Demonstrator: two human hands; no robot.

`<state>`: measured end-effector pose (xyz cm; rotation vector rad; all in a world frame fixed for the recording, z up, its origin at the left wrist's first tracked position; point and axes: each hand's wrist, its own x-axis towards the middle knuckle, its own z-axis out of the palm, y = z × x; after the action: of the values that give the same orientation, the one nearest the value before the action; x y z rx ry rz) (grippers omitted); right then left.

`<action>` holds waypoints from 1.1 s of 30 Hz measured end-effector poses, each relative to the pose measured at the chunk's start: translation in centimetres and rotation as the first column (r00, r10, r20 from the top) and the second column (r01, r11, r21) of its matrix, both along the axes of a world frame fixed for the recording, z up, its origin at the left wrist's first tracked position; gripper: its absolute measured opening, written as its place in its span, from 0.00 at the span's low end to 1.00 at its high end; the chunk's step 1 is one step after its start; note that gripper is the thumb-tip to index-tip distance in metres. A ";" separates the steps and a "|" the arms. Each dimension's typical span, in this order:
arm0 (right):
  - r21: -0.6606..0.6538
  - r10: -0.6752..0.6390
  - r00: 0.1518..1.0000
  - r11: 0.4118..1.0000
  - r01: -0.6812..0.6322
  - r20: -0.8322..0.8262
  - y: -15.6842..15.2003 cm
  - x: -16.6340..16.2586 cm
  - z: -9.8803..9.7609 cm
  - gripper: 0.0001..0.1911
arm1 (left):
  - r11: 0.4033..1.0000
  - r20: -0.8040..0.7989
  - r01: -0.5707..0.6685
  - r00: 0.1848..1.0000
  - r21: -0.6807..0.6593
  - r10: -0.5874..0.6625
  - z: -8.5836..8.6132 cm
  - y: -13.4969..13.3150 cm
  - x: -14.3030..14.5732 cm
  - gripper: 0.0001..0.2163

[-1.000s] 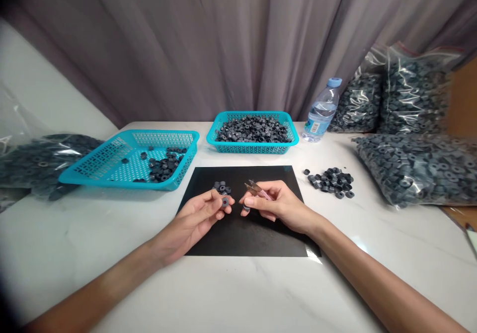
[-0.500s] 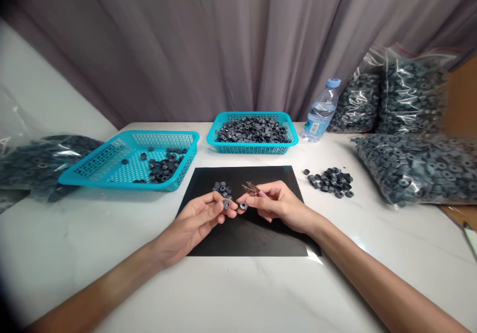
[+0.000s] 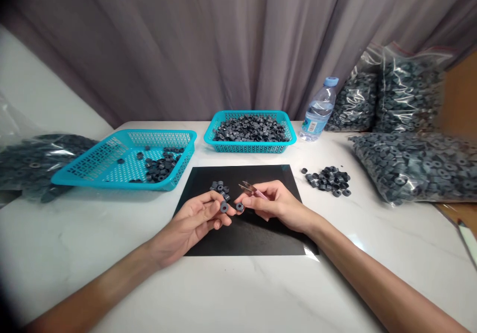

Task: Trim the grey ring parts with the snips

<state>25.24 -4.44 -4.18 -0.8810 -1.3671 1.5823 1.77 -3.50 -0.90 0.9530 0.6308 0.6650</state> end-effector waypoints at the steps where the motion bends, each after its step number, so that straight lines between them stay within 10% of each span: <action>1: 0.004 -0.005 1.000 1.000 0.005 0.001 0.0 0.0 0.0 0.15 | 1.000 0.006 0.000 1.000 -0.002 0.000 0.0 0.0 0.0 0.08; 18: 0.190 -0.102 0.936 0.981 0.039 0.336 -0.6 -0.8 0.3 0.16 | 1.000 0.004 -0.007 1.000 -0.014 0.007 0.2 -0.1 0.2 0.12; 33: 0.740 -0.551 0.756 0.659 0.135 0.353 -2.6 -1.2 0.1 0.14 | 0.999 -0.038 -0.017 0.999 -0.044 0.015 0.1 0.0 0.1 0.13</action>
<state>24.01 -7.08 -4.13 -1.0849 -1.8512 0.4023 1.88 -3.54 -0.84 0.9220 0.6849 0.6462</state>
